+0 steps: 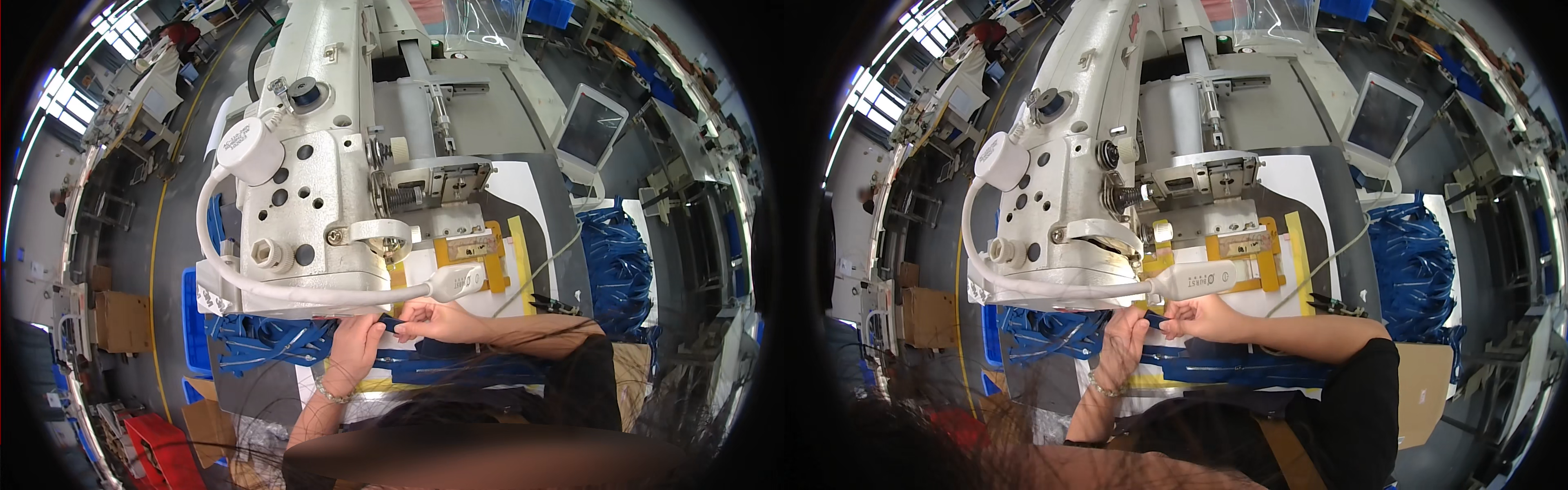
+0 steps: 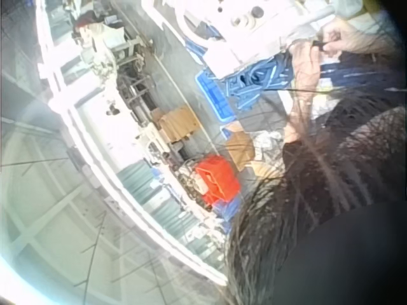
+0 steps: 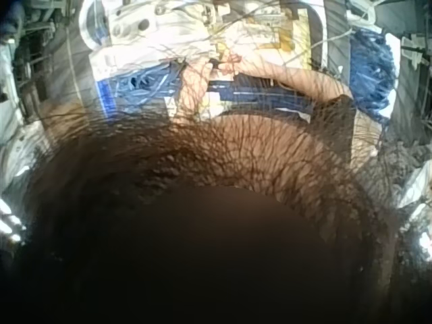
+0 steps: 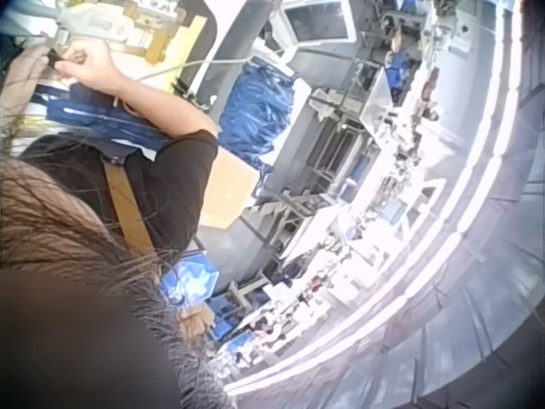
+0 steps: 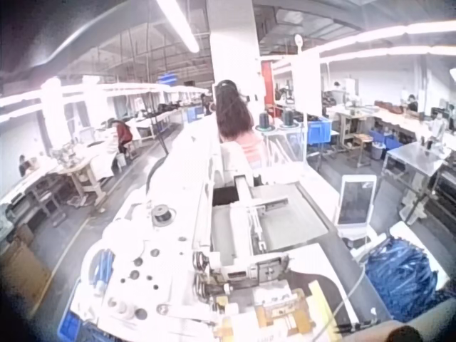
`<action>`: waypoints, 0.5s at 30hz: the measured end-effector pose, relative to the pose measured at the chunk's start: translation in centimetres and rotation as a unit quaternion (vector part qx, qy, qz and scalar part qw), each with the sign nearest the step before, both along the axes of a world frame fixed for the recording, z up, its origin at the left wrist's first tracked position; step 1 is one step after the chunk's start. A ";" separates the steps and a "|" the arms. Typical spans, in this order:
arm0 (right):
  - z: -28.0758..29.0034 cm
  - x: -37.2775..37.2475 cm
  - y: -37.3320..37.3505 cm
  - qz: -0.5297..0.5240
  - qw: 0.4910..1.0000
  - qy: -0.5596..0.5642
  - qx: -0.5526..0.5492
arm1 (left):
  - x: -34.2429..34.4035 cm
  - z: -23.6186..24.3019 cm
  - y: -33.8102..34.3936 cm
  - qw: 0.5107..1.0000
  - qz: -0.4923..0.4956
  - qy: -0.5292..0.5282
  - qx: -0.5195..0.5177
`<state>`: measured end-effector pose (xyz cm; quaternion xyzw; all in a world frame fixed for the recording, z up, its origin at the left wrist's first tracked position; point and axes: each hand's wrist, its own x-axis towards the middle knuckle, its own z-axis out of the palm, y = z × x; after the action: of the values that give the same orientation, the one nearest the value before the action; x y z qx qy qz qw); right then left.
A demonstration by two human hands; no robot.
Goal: Sewing blue leather or textile straps using a heavy-duty industrial sewing machine.
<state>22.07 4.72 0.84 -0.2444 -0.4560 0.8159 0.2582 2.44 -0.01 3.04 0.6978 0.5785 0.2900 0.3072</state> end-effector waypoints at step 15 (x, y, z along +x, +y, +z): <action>-0.1 -0.2 0.0 -0.005 1.000 -0.004 -0.024 | 0.0 0.1 0.5 0.997 -0.058 -0.045 0.016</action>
<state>21.90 4.71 0.76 -0.2560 -0.4363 0.8243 0.2542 2.41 0.54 3.15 0.7211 0.5178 0.3120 0.3384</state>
